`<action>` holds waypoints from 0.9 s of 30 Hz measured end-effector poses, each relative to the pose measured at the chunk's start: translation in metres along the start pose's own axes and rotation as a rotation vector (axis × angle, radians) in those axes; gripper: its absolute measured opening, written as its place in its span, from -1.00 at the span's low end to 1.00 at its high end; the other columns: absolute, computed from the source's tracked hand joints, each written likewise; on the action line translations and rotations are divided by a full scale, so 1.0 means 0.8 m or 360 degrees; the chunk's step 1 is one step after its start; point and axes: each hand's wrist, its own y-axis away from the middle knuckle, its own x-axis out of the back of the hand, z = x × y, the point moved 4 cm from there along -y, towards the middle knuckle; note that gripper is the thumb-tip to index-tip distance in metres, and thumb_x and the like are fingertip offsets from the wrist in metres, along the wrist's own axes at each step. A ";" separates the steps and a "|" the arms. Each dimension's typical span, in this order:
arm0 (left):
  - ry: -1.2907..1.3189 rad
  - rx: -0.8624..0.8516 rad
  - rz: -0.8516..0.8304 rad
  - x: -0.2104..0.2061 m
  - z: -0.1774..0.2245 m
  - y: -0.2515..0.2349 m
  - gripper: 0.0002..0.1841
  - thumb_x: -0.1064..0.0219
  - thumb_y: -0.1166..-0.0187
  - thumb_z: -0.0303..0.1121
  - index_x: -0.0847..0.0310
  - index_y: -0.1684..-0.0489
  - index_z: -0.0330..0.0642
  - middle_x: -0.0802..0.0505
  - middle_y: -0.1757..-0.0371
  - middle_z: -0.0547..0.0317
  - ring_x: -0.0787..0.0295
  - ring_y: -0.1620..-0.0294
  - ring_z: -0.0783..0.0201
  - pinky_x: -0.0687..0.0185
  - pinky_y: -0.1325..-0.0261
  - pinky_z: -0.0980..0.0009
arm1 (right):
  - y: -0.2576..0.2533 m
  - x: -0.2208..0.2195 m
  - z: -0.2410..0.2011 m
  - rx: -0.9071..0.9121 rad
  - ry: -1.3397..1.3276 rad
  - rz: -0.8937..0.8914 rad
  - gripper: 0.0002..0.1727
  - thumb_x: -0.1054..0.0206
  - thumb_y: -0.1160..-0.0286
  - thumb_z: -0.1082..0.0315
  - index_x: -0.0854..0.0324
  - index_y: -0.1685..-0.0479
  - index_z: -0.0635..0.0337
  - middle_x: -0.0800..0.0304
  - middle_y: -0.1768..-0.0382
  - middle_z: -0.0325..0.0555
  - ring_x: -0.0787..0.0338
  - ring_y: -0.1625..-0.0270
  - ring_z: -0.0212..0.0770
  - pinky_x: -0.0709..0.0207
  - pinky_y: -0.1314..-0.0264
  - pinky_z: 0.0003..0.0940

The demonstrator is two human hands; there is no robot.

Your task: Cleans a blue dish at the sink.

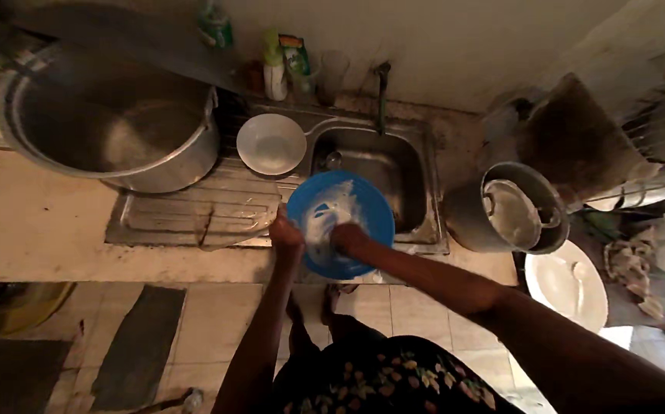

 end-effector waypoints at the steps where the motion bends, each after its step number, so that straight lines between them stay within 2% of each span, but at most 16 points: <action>1: -0.0035 0.0011 -0.0025 0.000 0.006 -0.003 -0.43 -0.29 -0.60 -0.41 -0.38 -0.65 -0.22 -0.79 -0.25 -0.31 -0.74 -0.33 -0.21 -0.58 -0.43 -0.11 | 0.005 0.002 -0.013 0.0014 -0.0002 -0.0027 -0.59 -0.26 -0.60 0.30 -0.60 -0.31 0.40 -0.68 -0.29 0.39 -0.67 -0.37 0.41 -0.51 -0.33 0.43; 3: -0.0047 0.0023 -0.0042 -0.006 0.007 0.000 -0.43 -0.30 -0.58 -0.42 -0.37 -0.64 -0.23 -0.79 -0.21 -0.35 -0.75 -0.28 -0.26 -0.61 -0.35 -0.17 | -0.006 0.017 -0.015 0.0001 -0.0006 -0.0084 -0.55 -0.24 -0.66 0.32 -0.55 -0.43 0.41 -0.64 -0.38 0.39 -0.63 -0.43 0.40 -0.46 -0.41 0.41; 5: -0.0059 0.0038 -0.0051 -0.008 0.005 0.001 -0.42 -0.31 -0.57 -0.42 -0.36 -0.65 -0.18 -0.81 -0.17 -0.33 -0.77 -0.24 -0.26 -0.64 -0.31 -0.18 | -0.017 0.021 0.009 -0.0104 0.0063 -0.0056 -0.58 -0.21 -0.69 0.26 -0.61 -0.34 0.38 -0.68 -0.32 0.37 -0.68 -0.37 0.39 -0.53 -0.32 0.41; 8: -0.0098 0.0069 -0.0086 -0.004 0.007 -0.006 -0.45 -0.28 -0.60 -0.39 -0.41 -0.63 -0.19 -0.80 -0.23 -0.29 -0.76 -0.30 -0.19 -0.62 -0.38 -0.11 | 0.003 -0.004 0.000 0.0013 0.0046 -0.0021 -0.62 -0.29 -0.60 0.29 -0.66 -0.22 0.40 -0.71 -0.24 0.40 -0.69 -0.31 0.43 -0.51 -0.31 0.45; 10: -0.0139 0.0050 -0.0110 -0.006 0.012 -0.004 -0.45 -0.29 -0.58 -0.38 -0.41 -0.62 -0.22 -0.80 -0.24 -0.29 -0.75 -0.31 -0.19 -0.61 -0.38 -0.12 | -0.004 0.008 -0.011 0.0037 0.0064 -0.0054 -0.56 -0.31 -0.58 0.29 -0.59 -0.32 0.41 -0.69 -0.27 0.41 -0.69 -0.33 0.44 -0.51 -0.29 0.47; 11: -0.0138 0.0034 -0.0115 -0.007 0.010 -0.001 -0.43 -0.32 -0.56 -0.38 -0.41 -0.61 -0.25 -0.79 -0.25 -0.30 -0.74 -0.32 -0.20 -0.59 -0.40 -0.12 | -0.013 0.014 -0.004 -0.0020 0.0046 -0.0069 -0.53 -0.29 -0.62 0.28 -0.56 -0.39 0.41 -0.66 -0.33 0.41 -0.66 -0.38 0.44 -0.49 -0.35 0.47; 13: -0.0145 0.0042 -0.0123 -0.008 0.007 0.001 -0.41 -0.31 -0.56 -0.38 -0.37 -0.65 -0.24 -0.79 -0.26 -0.28 -0.73 -0.35 -0.18 -0.58 -0.43 -0.09 | -0.018 0.011 0.012 -0.0084 0.0016 -0.0055 -0.57 -0.28 -0.62 0.25 -0.63 -0.31 0.39 -0.69 -0.31 0.39 -0.66 -0.38 0.42 -0.48 -0.36 0.48; 14: -0.0138 0.0036 -0.0106 -0.007 0.006 -0.001 -0.42 -0.29 -0.58 -0.38 -0.38 -0.64 -0.25 -0.79 -0.26 -0.29 -0.73 -0.35 -0.17 -0.57 -0.44 -0.08 | -0.009 0.001 0.010 -0.0019 0.0004 -0.0053 -0.59 -0.28 -0.61 0.26 -0.65 -0.27 0.40 -0.71 -0.27 0.40 -0.68 -0.35 0.44 -0.48 -0.34 0.49; 16: -0.0129 -0.0001 -0.0070 -0.004 0.012 -0.004 -0.47 -0.24 -0.65 -0.36 -0.40 -0.63 -0.26 -0.80 -0.24 -0.30 -0.74 -0.33 -0.19 -0.58 -0.43 -0.09 | 0.009 -0.011 -0.025 0.0142 -0.0050 -0.0059 -0.58 -0.22 -0.67 0.25 -0.62 -0.34 0.35 -0.72 -0.26 0.36 -0.69 -0.34 0.39 -0.50 -0.37 0.39; 18: -0.0184 0.0003 -0.0115 -0.006 0.014 -0.001 -0.43 -0.26 -0.63 -0.34 -0.35 -0.66 -0.25 -0.80 -0.24 -0.31 -0.74 -0.32 -0.21 -0.61 -0.39 -0.12 | -0.011 -0.005 -0.053 0.0298 -0.0004 0.0122 -0.58 -0.15 -0.73 0.26 -0.56 -0.40 0.34 -0.74 -0.22 0.34 -0.74 -0.29 0.35 -0.57 -0.31 0.32; 20: -0.0183 0.0022 -0.0158 -0.009 0.013 0.000 -0.37 -0.28 -0.61 -0.34 -0.26 -0.71 -0.27 -0.78 -0.27 -0.31 -0.74 -0.33 -0.19 -0.61 -0.40 -0.10 | -0.043 0.011 -0.027 0.0178 -0.0007 0.0257 -0.57 -0.23 -0.67 0.33 -0.57 -0.44 0.34 -0.67 -0.35 0.36 -0.65 -0.42 0.37 -0.45 -0.48 0.34; 21: -0.0143 0.0016 -0.0152 -0.011 0.009 0.000 -0.35 -0.28 -0.60 -0.36 -0.23 -0.72 -0.28 -0.78 -0.27 -0.31 -0.73 -0.35 -0.18 -0.59 -0.43 -0.08 | -0.041 0.020 -0.008 0.0006 0.0012 0.0189 -0.54 -0.27 -0.64 0.38 -0.54 -0.48 0.38 -0.59 -0.45 0.40 -0.56 -0.51 0.40 -0.36 -0.58 0.35; 23: -0.0052 -0.0001 -0.0087 -0.015 0.003 0.002 -0.38 -0.29 -0.59 -0.38 -0.30 -0.68 -0.30 -0.79 -0.26 -0.31 -0.73 -0.35 -0.19 -0.58 -0.45 -0.07 | -0.010 0.014 0.007 -0.0292 0.0160 -0.0232 -0.50 -0.22 -0.65 0.41 -0.45 -0.49 0.56 -0.45 -0.52 0.54 -0.45 -0.58 0.50 -0.28 -0.60 0.40; 24: -0.0025 -0.0002 -0.0060 -0.015 0.004 0.002 -0.41 -0.29 -0.60 -0.38 -0.34 -0.66 -0.29 -0.79 -0.25 -0.31 -0.74 -0.34 -0.19 -0.57 -0.45 -0.07 | 0.012 0.000 0.001 -0.0265 0.0227 -0.0391 -0.52 -0.21 -0.65 0.36 -0.50 -0.41 0.58 -0.52 -0.45 0.55 -0.51 -0.51 0.51 -0.35 -0.51 0.43; 25: -0.0001 -0.0007 -0.0042 -0.014 0.008 0.001 -0.43 -0.28 -0.61 -0.38 -0.37 -0.64 -0.29 -0.80 -0.23 -0.31 -0.74 -0.32 -0.19 -0.58 -0.44 -0.08 | 0.028 -0.006 -0.014 -0.0144 0.0168 -0.0431 -0.56 -0.24 -0.65 0.32 -0.58 -0.33 0.52 -0.62 -0.35 0.50 -0.59 -0.43 0.49 -0.40 -0.43 0.44; 27: 0.0003 -0.0048 -0.0035 -0.013 0.015 0.007 -0.46 -0.28 -0.62 -0.38 -0.40 -0.61 -0.30 -0.80 -0.21 -0.33 -0.75 -0.30 -0.20 -0.59 -0.41 -0.11 | 0.021 -0.002 -0.050 0.0127 -0.0191 -0.0233 -0.56 -0.18 -0.74 0.25 -0.59 -0.38 0.41 -0.69 -0.32 0.40 -0.64 -0.42 0.39 -0.42 -0.48 0.37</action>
